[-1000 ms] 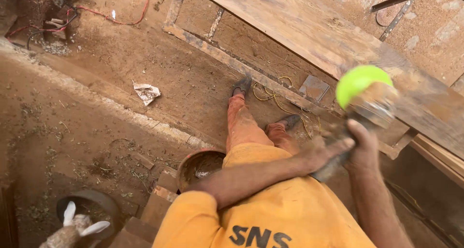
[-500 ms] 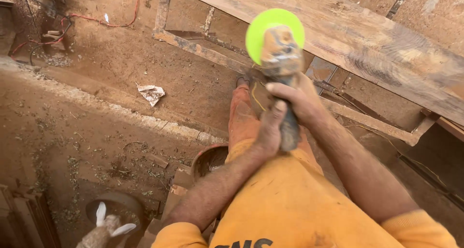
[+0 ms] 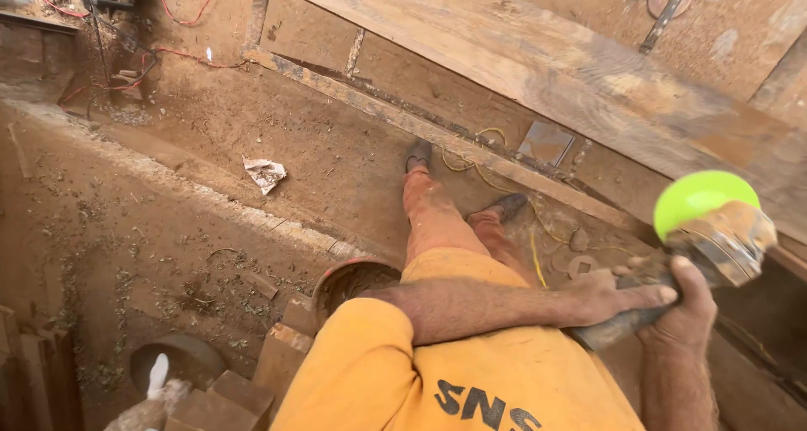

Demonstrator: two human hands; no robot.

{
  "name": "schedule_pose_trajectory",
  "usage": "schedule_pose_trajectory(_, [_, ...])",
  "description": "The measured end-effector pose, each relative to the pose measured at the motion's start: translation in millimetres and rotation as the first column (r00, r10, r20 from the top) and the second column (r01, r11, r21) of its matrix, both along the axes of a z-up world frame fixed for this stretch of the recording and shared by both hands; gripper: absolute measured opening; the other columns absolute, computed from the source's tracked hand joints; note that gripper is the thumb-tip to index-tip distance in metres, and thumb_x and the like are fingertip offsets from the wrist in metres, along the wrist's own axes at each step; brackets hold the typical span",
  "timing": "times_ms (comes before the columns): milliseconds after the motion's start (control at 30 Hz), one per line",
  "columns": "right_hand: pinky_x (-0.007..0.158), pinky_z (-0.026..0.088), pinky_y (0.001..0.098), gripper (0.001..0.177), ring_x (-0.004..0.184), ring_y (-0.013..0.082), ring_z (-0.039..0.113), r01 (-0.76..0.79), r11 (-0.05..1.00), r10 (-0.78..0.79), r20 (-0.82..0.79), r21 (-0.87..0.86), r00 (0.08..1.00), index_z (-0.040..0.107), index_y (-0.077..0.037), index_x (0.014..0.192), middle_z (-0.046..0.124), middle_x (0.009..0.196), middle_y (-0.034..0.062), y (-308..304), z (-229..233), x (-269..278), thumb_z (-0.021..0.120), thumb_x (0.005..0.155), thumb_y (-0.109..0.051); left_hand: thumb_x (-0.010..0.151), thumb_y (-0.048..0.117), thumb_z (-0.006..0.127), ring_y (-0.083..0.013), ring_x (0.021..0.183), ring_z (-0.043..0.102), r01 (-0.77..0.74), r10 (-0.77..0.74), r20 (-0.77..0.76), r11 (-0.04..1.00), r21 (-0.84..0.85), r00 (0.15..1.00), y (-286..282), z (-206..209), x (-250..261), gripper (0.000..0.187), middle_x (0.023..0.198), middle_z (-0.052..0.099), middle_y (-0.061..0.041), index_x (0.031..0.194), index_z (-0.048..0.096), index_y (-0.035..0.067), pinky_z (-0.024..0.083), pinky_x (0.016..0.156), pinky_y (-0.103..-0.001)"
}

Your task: The person sands and smooths the edges of wooden planks using a handheld power sander.

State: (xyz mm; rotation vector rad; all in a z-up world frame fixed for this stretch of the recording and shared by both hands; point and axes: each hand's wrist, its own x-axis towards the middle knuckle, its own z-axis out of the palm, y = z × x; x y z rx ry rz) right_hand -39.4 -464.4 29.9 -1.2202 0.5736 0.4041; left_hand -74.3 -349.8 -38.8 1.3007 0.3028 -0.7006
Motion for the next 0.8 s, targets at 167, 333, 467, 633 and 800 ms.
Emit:
schedule_pose_trajectory(167, [0.089, 0.06, 0.0491, 0.049, 0.091, 0.0328, 0.068, 0.148, 0.989, -0.146, 0.1, -0.012, 0.984, 0.048, 0.002, 0.141, 0.066, 0.099, 0.0191, -40, -6, 3, 0.062, 0.107, -0.031, 0.077, 0.083, 0.062, -0.0323, 0.112, 0.069, 0.114, -0.108, 0.038, 0.974, -0.196, 0.993, -51, -8, 15, 0.101, 0.116, 0.072, -0.022, 0.131, 0.067, -0.002, 0.055, 0.095, -0.044])
schedule_pose_trajectory(333, [0.086, 0.061, 0.0483, 0.057, 0.092, 0.0305, 0.069, -0.037, 0.999, 0.036, -0.057, -0.007, 0.998, 0.05, -0.002, 0.14, 0.066, 0.104, 0.0168, 66, 7, 49, 0.064, 0.094, -0.033, 0.087, 0.077, 0.062, -0.0298, 0.091, 0.062, -0.001, -0.027, -0.133, 0.979, -0.206, 0.991, 66, 29, 26, 0.091, 0.102, 0.066, -0.016, 0.125, 0.067, -0.006, 0.05, 0.079, -0.041])
schedule_pose_trajectory(467, [0.086, 0.061, 0.0412, 0.067, 0.095, 0.0244, 0.068, -0.381, 0.896, 0.389, 0.012, 0.229, 0.921, 0.049, 0.003, 0.137, 0.068, 0.106, 0.0156, 181, -5, 104, 0.076, 0.083, -0.027, 0.095, 0.067, 0.066, -0.0126, 0.081, 0.064, -0.425, 0.406, -0.128, 0.838, -0.343, 0.905, 167, 19, 41, 0.075, 0.101, 0.064, -0.006, 0.123, 0.06, -0.003, 0.056, 0.067, -0.028])
schedule_pose_trajectory(633, [0.085, 0.063, 0.0413, 0.08, 0.094, 0.0235, 0.068, -0.661, 0.75, 0.661, -0.058, 0.016, 0.748, 0.055, -0.002, 0.132, 0.067, 0.106, 0.0144, 315, 27, 163, 0.081, 0.069, -0.044, 0.087, 0.077, 0.052, -0.0249, 0.072, 0.068, -0.563, 0.504, -0.263, 0.789, -0.245, 0.822, 265, 44, 76, 0.088, 0.099, 0.066, -0.014, 0.132, 0.051, 0.001, 0.061, 0.057, -0.038])
schedule_pose_trajectory(800, [0.093, 0.059, 0.039, 0.082, 0.105, 0.0218, 0.068, -0.72, 0.694, 0.718, -0.055, -0.032, 0.694, 0.057, -0.003, 0.135, 0.07, 0.117, 0.015, 330, 14, 181, 0.082, 0.07, -0.046, 0.086, 0.08, 0.047, -0.0265, 0.088, 0.071, -0.771, 0.599, -0.488, 0.533, -0.35, 0.635, 270, 54, 90, 0.091, 0.108, 0.066, -0.015, 0.14, 0.047, 0.006, 0.063, 0.067, -0.041])
